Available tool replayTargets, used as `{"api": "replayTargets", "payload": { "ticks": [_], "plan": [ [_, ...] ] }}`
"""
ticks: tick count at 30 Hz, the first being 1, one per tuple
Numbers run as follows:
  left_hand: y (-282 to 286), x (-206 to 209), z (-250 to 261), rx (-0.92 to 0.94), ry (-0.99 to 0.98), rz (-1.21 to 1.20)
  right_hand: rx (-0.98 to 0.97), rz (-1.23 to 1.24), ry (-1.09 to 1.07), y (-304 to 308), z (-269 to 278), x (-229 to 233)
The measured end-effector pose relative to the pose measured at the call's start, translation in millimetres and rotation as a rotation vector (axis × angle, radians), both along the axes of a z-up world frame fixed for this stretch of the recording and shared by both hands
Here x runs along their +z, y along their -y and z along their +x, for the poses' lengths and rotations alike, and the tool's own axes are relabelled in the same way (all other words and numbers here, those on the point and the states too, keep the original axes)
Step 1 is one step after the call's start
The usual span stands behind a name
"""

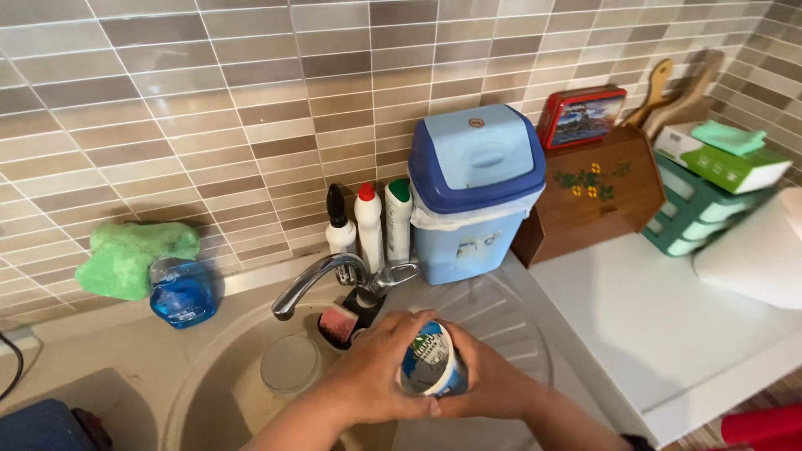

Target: Clearing dirty plates and cutlery from a dining table and taking them to the kitchen sink.

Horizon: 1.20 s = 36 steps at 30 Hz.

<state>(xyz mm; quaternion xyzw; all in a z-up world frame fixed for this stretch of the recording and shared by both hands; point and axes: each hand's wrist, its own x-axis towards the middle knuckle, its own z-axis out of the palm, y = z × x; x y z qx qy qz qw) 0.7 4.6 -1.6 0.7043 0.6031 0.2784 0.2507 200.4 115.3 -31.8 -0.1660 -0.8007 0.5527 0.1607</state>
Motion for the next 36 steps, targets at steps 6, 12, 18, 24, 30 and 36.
{"api": "replayTargets", "payload": {
  "ticks": [6, 12, 18, 24, 30, 36],
  "plan": [
    [-20.8, -7.2, -12.1, 0.193, -0.097, -0.084, -0.049, 0.265, 0.15, -129.7, 4.1, 31.8],
    [-34.6, 20.3, -8.1, 0.353, -0.245, -0.202, -0.354, 1.15, 0.089, -261.4, -15.1, 31.0],
    [-53.1, 22.1, -23.0, 0.407, -0.341, -0.08, -0.456, 0.796, 0.495, -285.8, -19.9, 41.7],
    [-73.6, 65.0, -24.2, 0.578, -0.284, -0.068, -0.568, 0.716, 0.368, -299.8, -24.0, 51.0],
    [-123.7, 67.1, -23.1, 0.787, 0.109, 0.173, -0.602, 0.95, 0.041, -335.1, 2.1, 69.5],
    [-193.7, 72.6, -11.4, 0.774, 0.269, 0.356, -0.684, 0.896, 0.004, -331.1, 23.3, 91.1]
  ]
}}
